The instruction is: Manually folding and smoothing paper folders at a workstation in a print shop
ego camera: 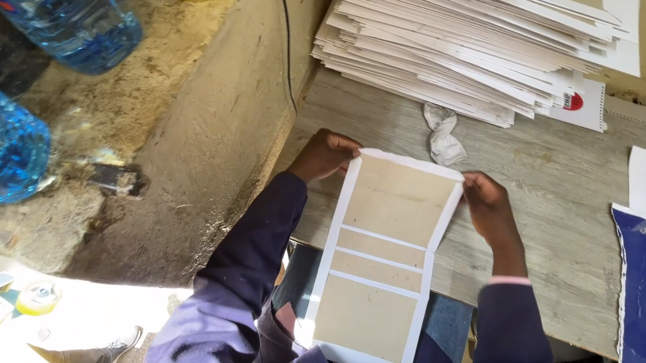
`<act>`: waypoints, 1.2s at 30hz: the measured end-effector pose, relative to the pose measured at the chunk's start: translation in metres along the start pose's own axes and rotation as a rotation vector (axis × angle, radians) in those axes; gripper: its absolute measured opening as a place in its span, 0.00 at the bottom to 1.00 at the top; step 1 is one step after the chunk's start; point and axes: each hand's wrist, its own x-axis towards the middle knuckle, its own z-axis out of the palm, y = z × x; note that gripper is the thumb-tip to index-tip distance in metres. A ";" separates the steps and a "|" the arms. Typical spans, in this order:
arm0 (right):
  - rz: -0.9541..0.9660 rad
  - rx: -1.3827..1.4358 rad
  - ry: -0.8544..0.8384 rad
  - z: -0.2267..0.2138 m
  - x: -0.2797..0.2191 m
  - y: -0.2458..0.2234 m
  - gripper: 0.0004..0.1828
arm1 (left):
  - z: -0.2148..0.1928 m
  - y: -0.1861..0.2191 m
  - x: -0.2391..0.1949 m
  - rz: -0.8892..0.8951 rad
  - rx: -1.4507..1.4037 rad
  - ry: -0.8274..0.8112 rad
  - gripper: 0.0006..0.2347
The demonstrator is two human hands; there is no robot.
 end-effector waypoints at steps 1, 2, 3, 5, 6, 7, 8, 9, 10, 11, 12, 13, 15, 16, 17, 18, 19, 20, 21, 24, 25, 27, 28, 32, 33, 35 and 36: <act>0.007 -0.001 0.009 0.003 0.018 0.023 0.14 | 0.001 -0.024 0.023 -0.003 0.000 -0.011 0.10; -0.033 -0.257 0.001 0.006 0.037 0.047 0.11 | 0.002 -0.048 0.046 0.031 0.211 0.032 0.08; -0.072 -0.512 -0.009 0.008 0.056 0.070 0.11 | 0.003 -0.072 0.069 0.067 0.422 0.075 0.08; -0.061 -0.707 -0.025 0.032 0.071 0.079 0.15 | 0.016 -0.084 0.065 0.161 0.574 0.146 0.05; -0.047 -0.900 -0.049 0.043 0.079 0.083 0.20 | 0.022 -0.090 0.065 0.250 0.723 0.224 0.03; -0.043 -0.901 -0.039 0.059 0.078 0.063 0.20 | 0.025 -0.089 0.069 0.259 0.724 0.216 0.03; -0.062 -0.824 -0.094 0.076 0.075 0.045 0.25 | 0.029 -0.092 0.070 0.216 0.791 0.210 0.04; -0.083 -0.746 -0.147 0.093 0.073 0.028 0.31 | 0.031 -0.096 0.071 0.173 0.859 0.204 0.05; -0.071 -0.742 -0.153 0.105 0.076 0.024 0.31 | 0.036 -0.091 0.066 0.163 0.858 0.196 0.05; -0.048 -0.744 -0.194 0.117 0.080 0.019 0.32 | 0.039 -0.086 0.061 0.195 0.871 0.180 0.07; -0.034 -0.744 -0.237 0.131 0.087 0.013 0.34 | 0.038 -0.080 0.056 0.227 0.887 0.173 0.09; -0.032 -0.738 -0.244 0.137 0.086 0.013 0.34 | 0.045 -0.079 0.038 0.218 0.891 0.172 0.09; 0.027 -0.776 -0.258 0.140 0.091 0.011 0.30 | 0.061 -0.072 0.013 0.407 1.205 0.184 0.13; 0.036 -0.775 -0.254 0.143 0.086 0.009 0.30 | 0.064 -0.070 0.006 0.410 1.203 0.174 0.13; 0.016 -0.820 -0.207 0.146 0.080 0.007 0.28 | 0.066 -0.069 0.000 0.433 1.250 0.204 0.15; -0.001 -0.867 -0.165 0.149 0.072 0.006 0.27 | 0.070 -0.070 -0.010 0.452 1.293 0.233 0.18; 0.010 -0.870 -0.165 0.158 0.063 0.023 0.27 | 0.074 -0.072 -0.004 0.451 1.287 0.223 0.18; -0.137 -0.916 -0.059 0.168 0.053 0.040 0.18 | 0.077 -0.074 -0.002 0.465 1.302 0.247 0.15; -0.285 -0.958 0.049 0.178 0.042 0.055 0.11 | 0.080 -0.076 0.000 0.479 1.318 0.272 0.14; -0.389 -0.983 0.139 0.188 0.034 0.075 0.14 | 0.084 -0.064 0.001 0.562 1.120 0.214 0.13; -0.387 -0.981 0.145 0.179 0.041 0.066 0.14 | 0.083 -0.062 0.002 0.566 1.124 0.211 0.13; -0.298 -0.945 -0.067 0.162 0.045 0.049 0.14 | 0.083 -0.062 -0.002 0.680 1.153 0.327 0.11; -0.302 -0.945 -0.061 0.154 0.041 0.024 0.14 | 0.082 -0.063 -0.002 0.687 1.155 0.329 0.11; -0.056 -1.126 0.035 0.152 0.013 -0.002 0.38 | 0.087 -0.072 0.001 0.697 1.135 0.403 0.10; -0.127 -1.143 0.202 0.159 0.004 0.008 0.39 | 0.088 -0.075 0.002 0.692 1.143 0.443 0.09; -0.173 -1.141 0.191 0.151 0.004 0.017 0.37 | 0.091 -0.076 0.000 0.683 1.142 0.462 0.10; -0.216 -1.131 0.186 0.149 0.006 0.021 0.36 | 0.089 -0.075 0.000 0.680 1.148 0.474 0.10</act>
